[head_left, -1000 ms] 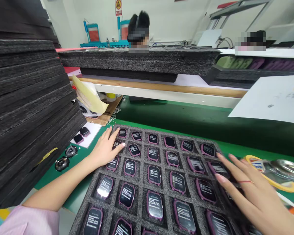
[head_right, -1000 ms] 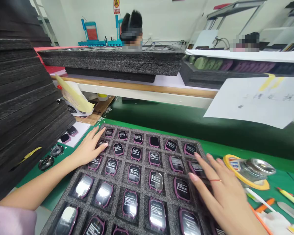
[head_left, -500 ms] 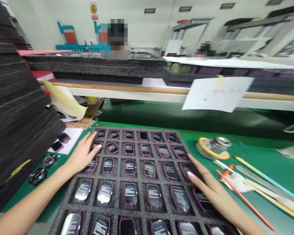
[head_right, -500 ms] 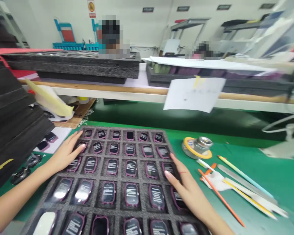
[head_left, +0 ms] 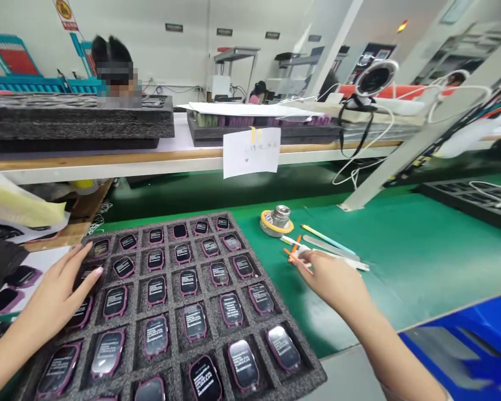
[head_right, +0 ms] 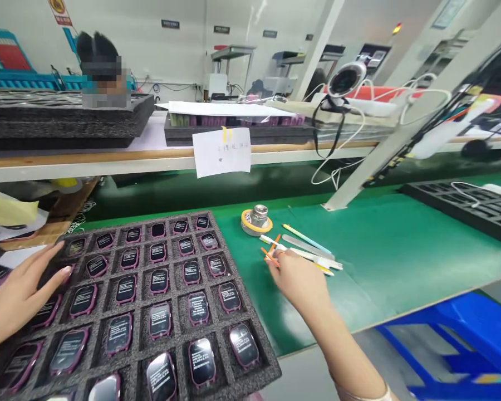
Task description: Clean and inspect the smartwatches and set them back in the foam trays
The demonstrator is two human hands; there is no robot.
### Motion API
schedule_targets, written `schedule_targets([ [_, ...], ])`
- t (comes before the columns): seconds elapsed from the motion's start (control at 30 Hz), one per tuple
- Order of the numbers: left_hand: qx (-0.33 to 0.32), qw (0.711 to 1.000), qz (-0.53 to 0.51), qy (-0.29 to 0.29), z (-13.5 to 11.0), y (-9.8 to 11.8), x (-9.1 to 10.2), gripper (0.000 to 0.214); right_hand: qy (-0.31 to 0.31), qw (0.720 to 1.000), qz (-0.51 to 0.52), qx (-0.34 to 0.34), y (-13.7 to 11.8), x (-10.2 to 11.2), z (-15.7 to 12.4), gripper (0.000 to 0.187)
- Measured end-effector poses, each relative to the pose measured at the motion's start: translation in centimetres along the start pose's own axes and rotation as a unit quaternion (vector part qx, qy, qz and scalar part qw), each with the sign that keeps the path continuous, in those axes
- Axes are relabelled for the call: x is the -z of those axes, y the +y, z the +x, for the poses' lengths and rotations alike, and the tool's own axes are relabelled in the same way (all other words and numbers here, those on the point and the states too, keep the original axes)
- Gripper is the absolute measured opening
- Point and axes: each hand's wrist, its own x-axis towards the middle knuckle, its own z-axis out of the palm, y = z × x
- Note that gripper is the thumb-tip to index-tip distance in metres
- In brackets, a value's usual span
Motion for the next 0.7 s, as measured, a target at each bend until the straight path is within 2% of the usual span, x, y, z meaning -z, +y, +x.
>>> schedule_targets([
  [0.07,-0.015,1.0,-0.012,-0.024,0.5,1.7,0.5,0.07,0.009,0.999,-0.008,-0.04,1.9,0.3,-0.2,0.018],
  [0.13,-0.043,0.997,-0.031,-0.06,1.5,3.9,0.9,0.07,0.017,0.998,0.014,-0.051,2.7,0.4,-0.2,0.016],
  [0.23,-0.122,0.98,-0.055,-0.147,3.8,8.4,0.9,0.056,0.035,0.995,0.095,-0.017,1.7,0.5,0.5,0.006],
  [0.3,-0.193,0.963,-0.05,-0.183,5.7,12.0,0.2,0.045,0.039,0.984,0.173,0.026,-0.3,0.5,1.5,0.011],
  [0.37,-0.265,0.942,-0.033,-0.204,7.7,15.5,-1.4,0.036,0.03,0.963,0.259,0.067,-2.8,0.0,3.1,0.021],
  [0.5,-0.304,0.932,-0.028,-0.195,11.5,21.1,-6.3,0.039,0.005,0.905,0.414,0.097,-7.4,-2.6,7.9,0.025],
  [0.6,-0.309,0.933,-0.021,-0.181,14.0,23.4,-9.8,0.034,-0.008,0.855,0.514,0.07,-9.6,-5.2,11.9,0.029],
  [0.7,-0.302,0.94,-0.012,-0.155,15.7,24.1,-11.6,0.037,-0.007,0.806,0.592,0.031,-10.6,-7.4,14.6,0.032],
])
